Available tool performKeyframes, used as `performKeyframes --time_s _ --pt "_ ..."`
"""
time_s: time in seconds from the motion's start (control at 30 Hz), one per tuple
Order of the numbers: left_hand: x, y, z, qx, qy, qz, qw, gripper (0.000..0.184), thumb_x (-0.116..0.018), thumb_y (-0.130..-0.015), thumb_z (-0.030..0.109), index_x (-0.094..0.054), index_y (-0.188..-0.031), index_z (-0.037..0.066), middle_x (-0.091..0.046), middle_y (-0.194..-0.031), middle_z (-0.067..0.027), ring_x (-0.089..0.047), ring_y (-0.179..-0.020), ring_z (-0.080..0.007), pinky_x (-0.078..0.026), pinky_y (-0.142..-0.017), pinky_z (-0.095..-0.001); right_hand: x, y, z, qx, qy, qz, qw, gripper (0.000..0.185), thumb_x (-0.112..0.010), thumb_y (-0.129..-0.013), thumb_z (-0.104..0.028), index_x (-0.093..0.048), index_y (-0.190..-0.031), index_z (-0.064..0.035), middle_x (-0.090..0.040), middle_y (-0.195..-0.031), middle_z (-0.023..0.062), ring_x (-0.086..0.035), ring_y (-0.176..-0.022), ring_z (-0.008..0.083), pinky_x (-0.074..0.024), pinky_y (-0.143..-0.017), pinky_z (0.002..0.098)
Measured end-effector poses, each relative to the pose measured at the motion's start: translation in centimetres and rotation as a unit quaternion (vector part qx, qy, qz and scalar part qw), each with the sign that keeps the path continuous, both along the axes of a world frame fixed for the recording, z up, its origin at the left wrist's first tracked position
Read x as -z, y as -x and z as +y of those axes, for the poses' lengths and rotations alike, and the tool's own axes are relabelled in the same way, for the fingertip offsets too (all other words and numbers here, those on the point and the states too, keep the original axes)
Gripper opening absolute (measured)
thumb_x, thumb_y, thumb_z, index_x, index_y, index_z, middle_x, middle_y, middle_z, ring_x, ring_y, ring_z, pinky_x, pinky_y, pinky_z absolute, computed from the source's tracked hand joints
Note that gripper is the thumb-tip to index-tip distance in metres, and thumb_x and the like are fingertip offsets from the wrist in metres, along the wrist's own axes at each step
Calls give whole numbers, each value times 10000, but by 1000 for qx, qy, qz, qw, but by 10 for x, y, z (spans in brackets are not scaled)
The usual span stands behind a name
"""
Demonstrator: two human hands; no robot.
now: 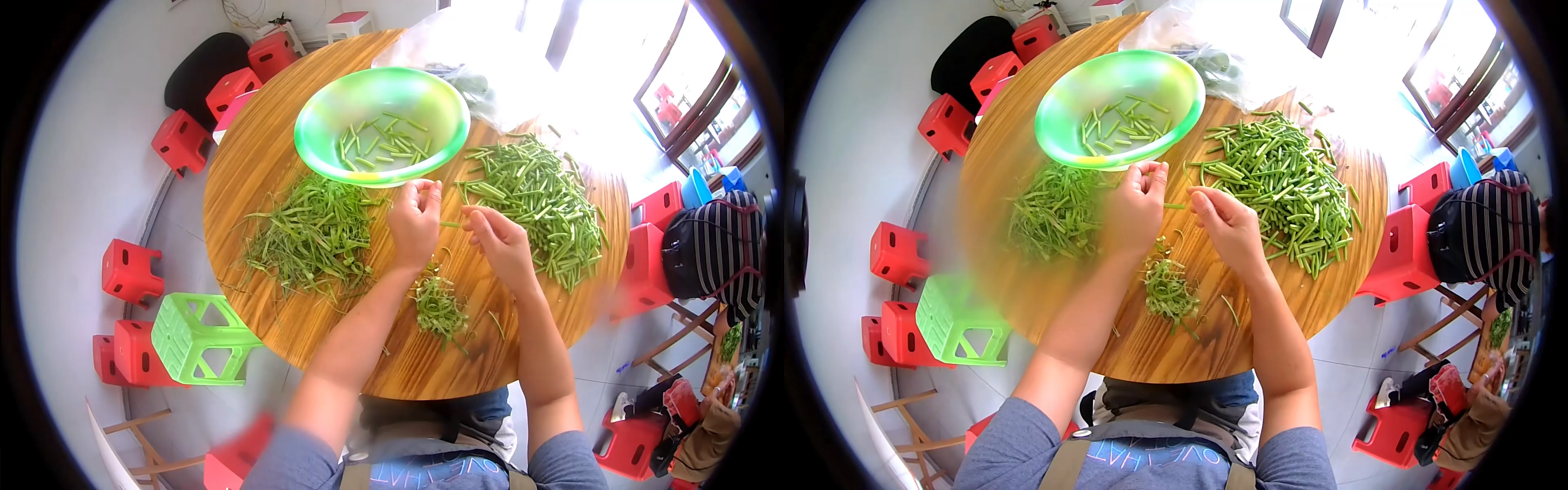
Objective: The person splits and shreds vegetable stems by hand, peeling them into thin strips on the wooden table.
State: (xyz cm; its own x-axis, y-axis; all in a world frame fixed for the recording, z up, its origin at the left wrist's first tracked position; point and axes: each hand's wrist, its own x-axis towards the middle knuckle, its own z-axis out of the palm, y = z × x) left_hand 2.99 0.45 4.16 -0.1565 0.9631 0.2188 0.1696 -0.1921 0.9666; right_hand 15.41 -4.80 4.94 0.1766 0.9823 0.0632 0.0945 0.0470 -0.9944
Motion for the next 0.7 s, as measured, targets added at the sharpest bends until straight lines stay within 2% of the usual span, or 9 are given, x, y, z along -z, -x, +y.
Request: performKeyframes --time_s 0.1,0.13,0.27,0.33,0.43,0.47,0.57,0.63,0.7 --pt "-3 -1 -3 5 -5 25 1000 169 -599 -858 172 -569 -814 12 -433 -479 32 -332 -417 -54 -260 -400 -257 17 -2 3 -51 -70 -79 993 168 -613 -842 -131 -636 -950 -4 -606 -765 15 -521 -670 38 -437 -600 189" --pt "-3 -1 -3 8 -7 30 999 167 -598 -859 169 -569 -812 11 -440 -484 34 -334 -416 -57 -261 -400 -256 21 0 4 -63 -65 -65 994 160 -636 -822 -115 -636 -934 -1 -610 -766 12 -532 -684 35 -440 -608 185" --pt "0 1 0 67 37 -110 991 323 -505 -910 311 -577 -810 12 -465 -524 31 -378 -455 -55 -297 -437 -224 21 2 1 -101 23 -40 994 165 -631 -829 -131 -631 -930 0 -604 -746 8 -528 -664 45 -436 -602 193" --pt "0 1 -2 94 47 -195 975 436 -439 -928 406 -588 -818 11 -474 -552 27 -395 -482 -50 -313 -461 -207 11 6 -1 -91 41 15 995 173 -620 -837 -135 -624 -943 1 -606 -758 9 -529 -666 52 -431 -602 196" --pt "5 0 1 143 49 -200 968 548 -352 -930 491 -603 -836 14 -488 -589 16 -417 -525 -48 -330 -500 -192 9 3 0 -36 43 139 989 176 -610 -845 -138 -616 -953 0 -607 -774 10 -522 -666 58 -420 -601 196" --pt "8 -2 2 145 48 -207 966 550 -351 -931 489 -606 -836 11 -490 -598 15 -419 -533 -49 -330 -505 -191 10 1 1 -11 39 186 982 175 -607 -847 -139 -613 -955 -1 -607 -780 11 -518 -666 59 -416 -600 196" --pt "13 -7 3 150 44 -215 964 551 -348 -934 483 -607 -844 5 -494 -618 13 -426 -559 -52 -335 -520 -189 11 -3 4 4 51 224 973 167 -608 -846 -140 -617 -949 -9 -608 -787 12 -510 -661 55 -409 -592 192" --pt "13 -8 2 149 40 -200 968 545 -348 -935 478 -601 -855 2 -491 -620 11 -434 -576 -55 -341 -530 -190 12 0 3 -34 57 200 978 162 -618 -839 -137 -617 -937 -8 -608 -788 7 -507 -662 48 -409 -592 191" --pt "19 -8 4 147 90 -256 951 525 -354 -937 467 -585 -886 -2 -472 -608 11 -429 -567 -58 -346 -528 -191 15 5 2 -78 64 172 980 163 -627 -833 -135 -615 -931 -6 -605 -788 4 -504 -662 46 -409 -592 192"
